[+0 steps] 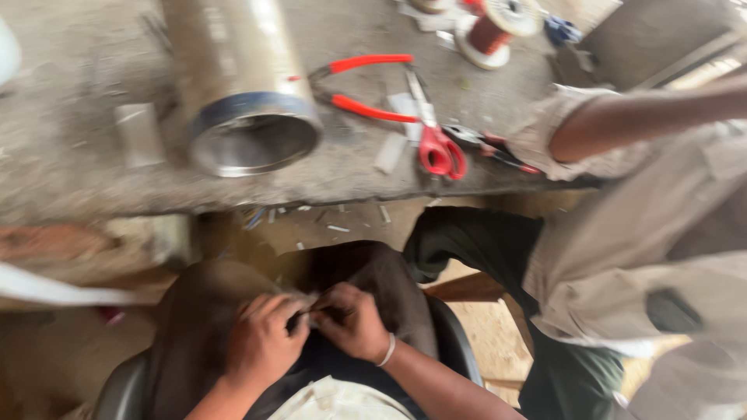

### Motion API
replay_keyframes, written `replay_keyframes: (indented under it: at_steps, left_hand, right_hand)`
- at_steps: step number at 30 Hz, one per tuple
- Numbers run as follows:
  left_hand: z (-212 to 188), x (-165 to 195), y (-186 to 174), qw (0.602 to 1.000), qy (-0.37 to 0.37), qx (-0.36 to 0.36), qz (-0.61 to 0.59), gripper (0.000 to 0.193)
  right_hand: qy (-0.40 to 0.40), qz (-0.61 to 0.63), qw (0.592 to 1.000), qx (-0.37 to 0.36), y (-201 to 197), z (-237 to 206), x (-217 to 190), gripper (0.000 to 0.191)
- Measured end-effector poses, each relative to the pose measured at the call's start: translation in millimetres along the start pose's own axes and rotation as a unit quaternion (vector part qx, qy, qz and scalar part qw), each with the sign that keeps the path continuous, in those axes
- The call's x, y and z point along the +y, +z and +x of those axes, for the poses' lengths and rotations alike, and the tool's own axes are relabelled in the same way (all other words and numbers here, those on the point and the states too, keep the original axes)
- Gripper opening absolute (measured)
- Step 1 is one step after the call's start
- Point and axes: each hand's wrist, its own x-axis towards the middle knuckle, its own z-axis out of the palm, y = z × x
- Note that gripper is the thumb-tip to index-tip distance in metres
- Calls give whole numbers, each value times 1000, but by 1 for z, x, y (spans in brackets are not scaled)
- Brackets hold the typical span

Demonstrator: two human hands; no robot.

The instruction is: The person cuts small white plastic tubes from a roll using scissors, then folds and rolls each piece into a small coil. The coiled pieces are placed into a metal can on the table. The process is repeated continuously throughout the clip.

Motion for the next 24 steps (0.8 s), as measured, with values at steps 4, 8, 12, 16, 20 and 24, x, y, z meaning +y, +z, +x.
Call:
replay_keyframes:
  at_steps: [4, 8, 12, 16, 20, 24]
  left_hand:
    - [-8, -20, 27, 999, -9, -4, 49, 25]
    - [-7, -41, 44, 996, -21, -80, 44, 24]
    - [-11, -53, 50, 988, -48, -138, 49, 25]
    - [-11, -60, 54, 989, -59, -124, 47, 27]
    - [1, -71, 41, 990, -75, -117, 34, 29]
    - [0, -69, 30, 981, -111, -131, -92, 23]
  right_hand:
    - [-57, -81, 995, -5, -8, -5, -6, 17]
    - [-48, -50, 998, 3, -11, -18, -6, 11]
    - [-29, -46, 999, 1, -8, -24, -3, 11]
    - [-24, -41, 999, 1, -5, -23, 0, 11]
    - [-11, 30, 999, 18, -12, -21, -3, 13]
    - [34, 102, 994, 26, -22, -18, -3, 16]
